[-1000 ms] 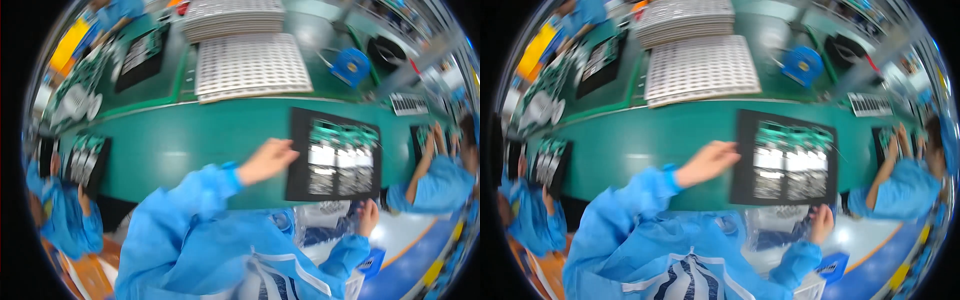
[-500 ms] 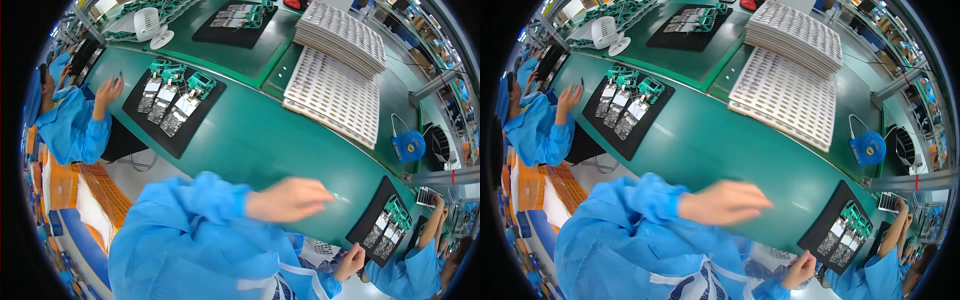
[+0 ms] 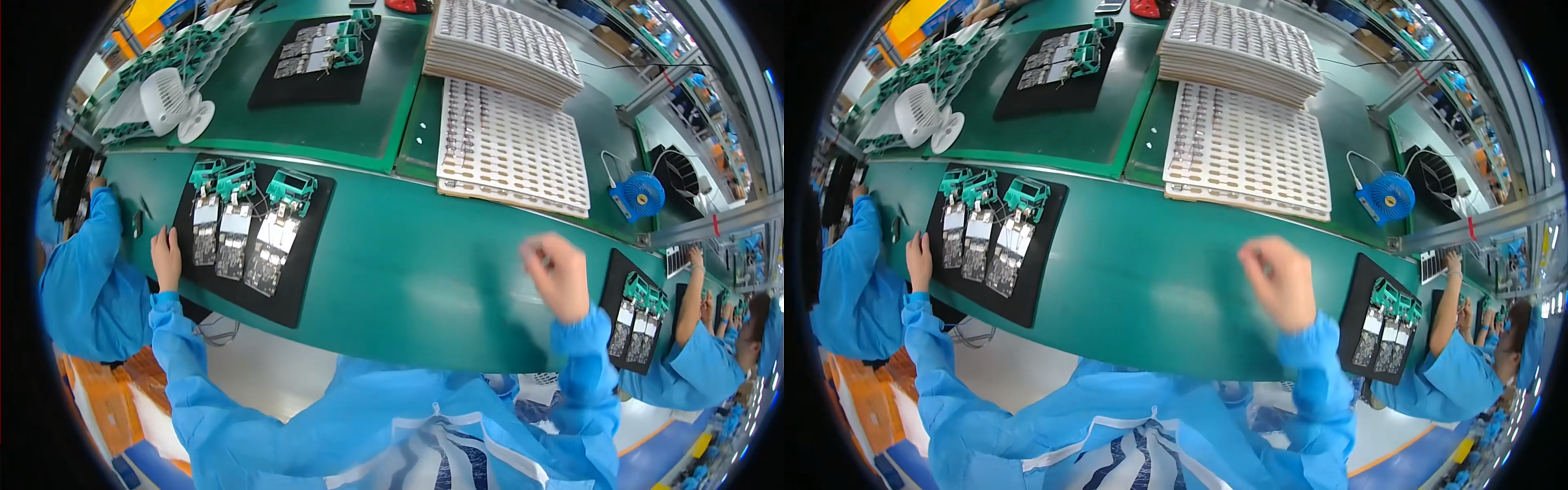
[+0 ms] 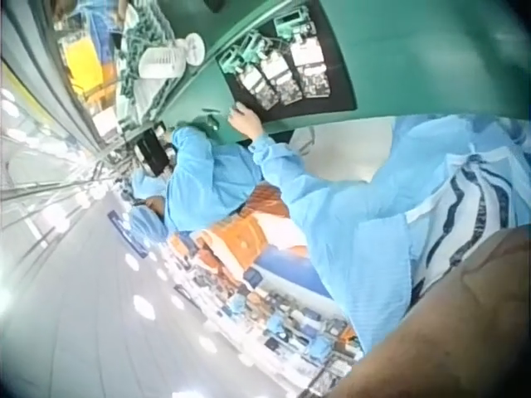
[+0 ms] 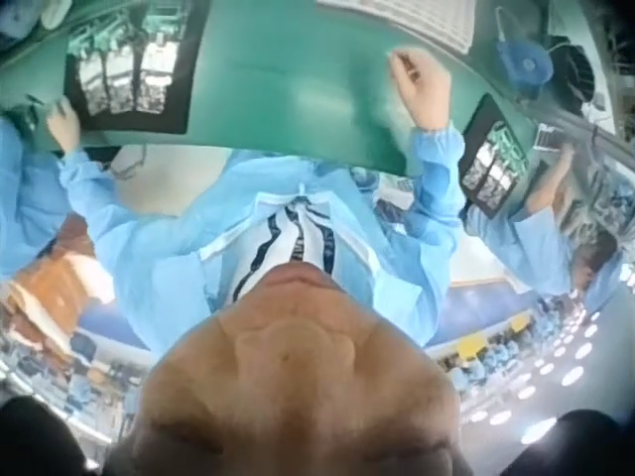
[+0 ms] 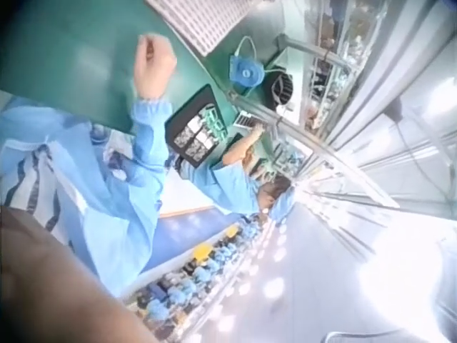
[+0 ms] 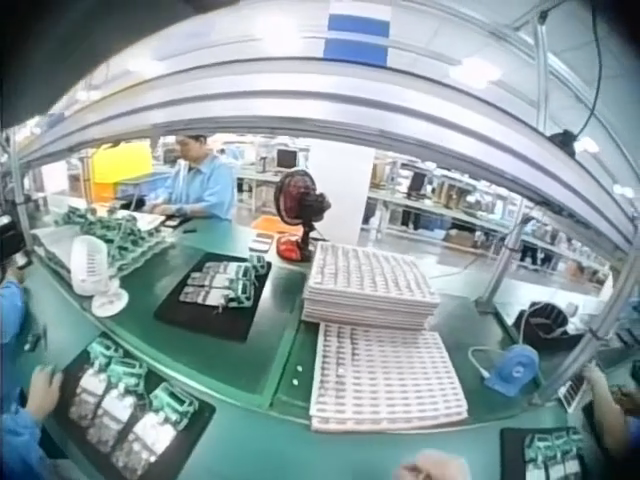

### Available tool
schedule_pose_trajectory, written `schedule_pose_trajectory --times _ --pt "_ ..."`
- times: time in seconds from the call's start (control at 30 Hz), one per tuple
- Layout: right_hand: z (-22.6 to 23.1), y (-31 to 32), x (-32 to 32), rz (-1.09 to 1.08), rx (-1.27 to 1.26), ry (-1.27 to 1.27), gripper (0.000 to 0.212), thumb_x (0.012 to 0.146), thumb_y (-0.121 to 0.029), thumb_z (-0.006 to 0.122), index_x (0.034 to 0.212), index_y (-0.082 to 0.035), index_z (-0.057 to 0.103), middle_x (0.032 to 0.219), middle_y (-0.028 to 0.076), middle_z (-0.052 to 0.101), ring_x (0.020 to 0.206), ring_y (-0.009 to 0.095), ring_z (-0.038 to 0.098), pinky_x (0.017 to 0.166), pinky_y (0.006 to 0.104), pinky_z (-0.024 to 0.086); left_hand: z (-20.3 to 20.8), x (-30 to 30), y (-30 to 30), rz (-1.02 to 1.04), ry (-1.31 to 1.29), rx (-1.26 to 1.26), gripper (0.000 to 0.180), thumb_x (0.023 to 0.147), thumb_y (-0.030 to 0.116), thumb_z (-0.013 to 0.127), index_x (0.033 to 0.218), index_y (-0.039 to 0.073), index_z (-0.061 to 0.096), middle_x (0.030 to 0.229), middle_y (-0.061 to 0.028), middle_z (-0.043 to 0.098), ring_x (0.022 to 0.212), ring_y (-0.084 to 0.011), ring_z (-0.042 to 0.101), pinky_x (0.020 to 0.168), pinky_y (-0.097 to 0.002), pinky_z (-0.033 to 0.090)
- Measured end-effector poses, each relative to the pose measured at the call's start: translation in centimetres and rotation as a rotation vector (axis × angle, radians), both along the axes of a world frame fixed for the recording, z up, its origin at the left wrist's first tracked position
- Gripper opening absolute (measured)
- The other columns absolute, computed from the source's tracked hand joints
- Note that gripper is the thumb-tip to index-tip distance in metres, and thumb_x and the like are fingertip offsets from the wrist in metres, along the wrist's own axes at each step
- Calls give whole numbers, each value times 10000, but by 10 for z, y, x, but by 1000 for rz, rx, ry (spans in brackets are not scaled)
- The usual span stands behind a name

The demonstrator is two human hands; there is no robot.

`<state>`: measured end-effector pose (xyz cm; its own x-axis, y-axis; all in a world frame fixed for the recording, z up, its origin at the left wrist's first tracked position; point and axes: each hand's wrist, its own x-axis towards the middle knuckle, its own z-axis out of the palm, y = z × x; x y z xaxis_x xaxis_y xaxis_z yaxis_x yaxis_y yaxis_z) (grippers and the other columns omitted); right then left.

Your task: The person assembles electronic components onto several circuit boards by hand, working at an assembly line station.

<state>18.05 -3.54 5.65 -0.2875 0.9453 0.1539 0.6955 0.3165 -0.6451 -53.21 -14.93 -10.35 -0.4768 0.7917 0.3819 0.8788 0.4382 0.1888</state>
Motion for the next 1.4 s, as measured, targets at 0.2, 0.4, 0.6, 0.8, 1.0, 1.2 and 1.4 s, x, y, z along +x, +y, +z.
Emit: schedule_pose_trajectory --times 0.2,0.4,0.6,0.8,1.0,1.2,1.4 --pt "-32 175 -39 -55 113 -149 231 892 -244 644 914 -25 715 835 163 703 784 326 671 700 420 517 23 13 12 102 -409 65 350 994 306 598 1118 -14 665 904 -98 643 797 -151 584 720 -295 461" --pt "-54 252 -83 -215 -47 -614 328 844 -351 692 991 -59 728 994 192 712 961 379 675 846 466 542 20 37 -9 -34 -653 69 370 1014 260 569 1159 -71 648 1082 -105 690 999 -138 611 883 -277 470" --pt "-54 277 -89 -211 -166 -774 263 772 -261 725 919 -44 746 996 194 720 941 362 694 850 443 552 44 85 -39 -65 -726 89 412 1004 222 591 1295 -70 588 1218 -147 672 1088 -160 606 953 -282 452" --pt "-59 256 -113 -221 128 -920 179 828 -156 649 960 -71 737 1017 183 718 961 373 695 820 477 568 40 155 -76 11 -850 143 403 999 188 607 1317 -58 577 1087 -54 673 919 -70 551 815 -218 446" --pt "-72 265 -42 -293 5 -350 156 778 -173 660 829 -83 776 876 148 744 839 237 729 756 357 579 68 250 -70 -168 -1115 128 382 1001 94 575 1343 -74 545 1219 -106 656 1067 -109 587 941 -245 457" --pt "-25 191 -10 -136 -441 537 136 875 -153 631 956 -48 665 836 20 683 783 106 655 707 253 525 63 360 -36 -337 -1109 72 415 956 41 614 1356 -42 538 810 3 542 686 -57 422 593 -214 387" --pt "27 77 33 47 -565 610 96 943 -145 580 985 -65 611 834 34 672 743 103 644 638 227 485 80 420 18 -619 -775 -114 416 899 28 667 1302 -23 574 696 -109 504 571 -200 484 539 -324 424"
